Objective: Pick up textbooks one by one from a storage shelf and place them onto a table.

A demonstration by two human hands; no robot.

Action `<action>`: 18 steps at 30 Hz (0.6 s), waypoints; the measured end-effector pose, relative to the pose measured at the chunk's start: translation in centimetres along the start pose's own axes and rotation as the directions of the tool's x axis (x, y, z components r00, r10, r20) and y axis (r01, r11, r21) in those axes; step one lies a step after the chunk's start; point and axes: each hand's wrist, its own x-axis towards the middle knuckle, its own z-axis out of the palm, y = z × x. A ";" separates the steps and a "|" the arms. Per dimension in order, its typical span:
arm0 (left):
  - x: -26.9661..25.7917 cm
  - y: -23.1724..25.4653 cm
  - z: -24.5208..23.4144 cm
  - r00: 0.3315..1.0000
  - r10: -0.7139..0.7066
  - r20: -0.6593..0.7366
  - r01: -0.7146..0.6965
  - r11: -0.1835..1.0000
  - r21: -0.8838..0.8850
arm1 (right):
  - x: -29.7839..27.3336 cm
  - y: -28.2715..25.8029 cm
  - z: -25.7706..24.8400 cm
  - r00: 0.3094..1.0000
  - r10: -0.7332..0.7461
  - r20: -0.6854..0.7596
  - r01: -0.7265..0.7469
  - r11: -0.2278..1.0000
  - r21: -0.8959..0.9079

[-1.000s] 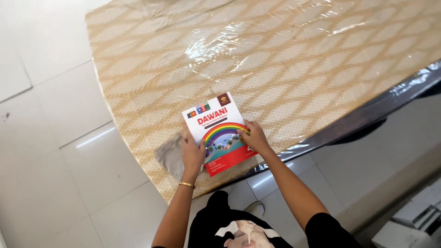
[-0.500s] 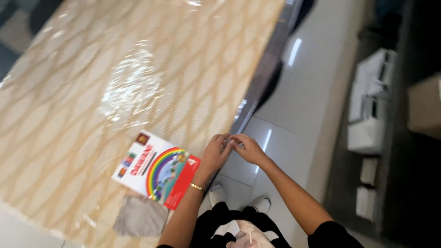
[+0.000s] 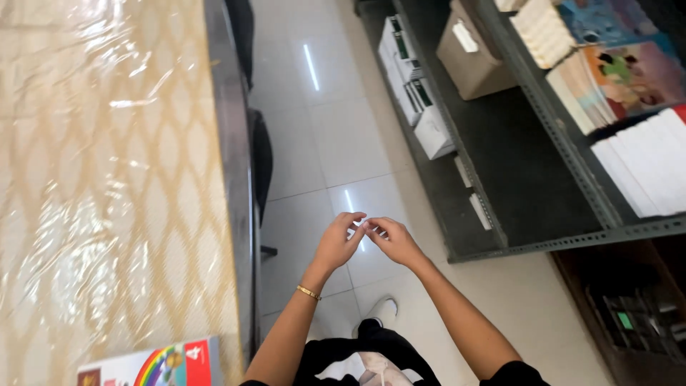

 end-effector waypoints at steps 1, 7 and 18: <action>0.9 0.4 1.4 1.000 0.012 0.018 -0.012 1.000 0.002 | -0.3 1.1 -1.1 1.000 0.006 -0.020 -0.006 1.000 0.004; 4.8 3.9 7.7 0.992 0.047 0.115 -0.039 0.997 -0.071 | -1.8 5.9 -6.8 0.992 -0.037 -0.121 0.043 0.998 0.052; 10.1 7.4 19.5 0.964 0.143 0.224 -0.123 0.987 -0.101 | -4.9 10.3 -18.5 0.956 -0.040 -0.290 0.056 0.997 0.048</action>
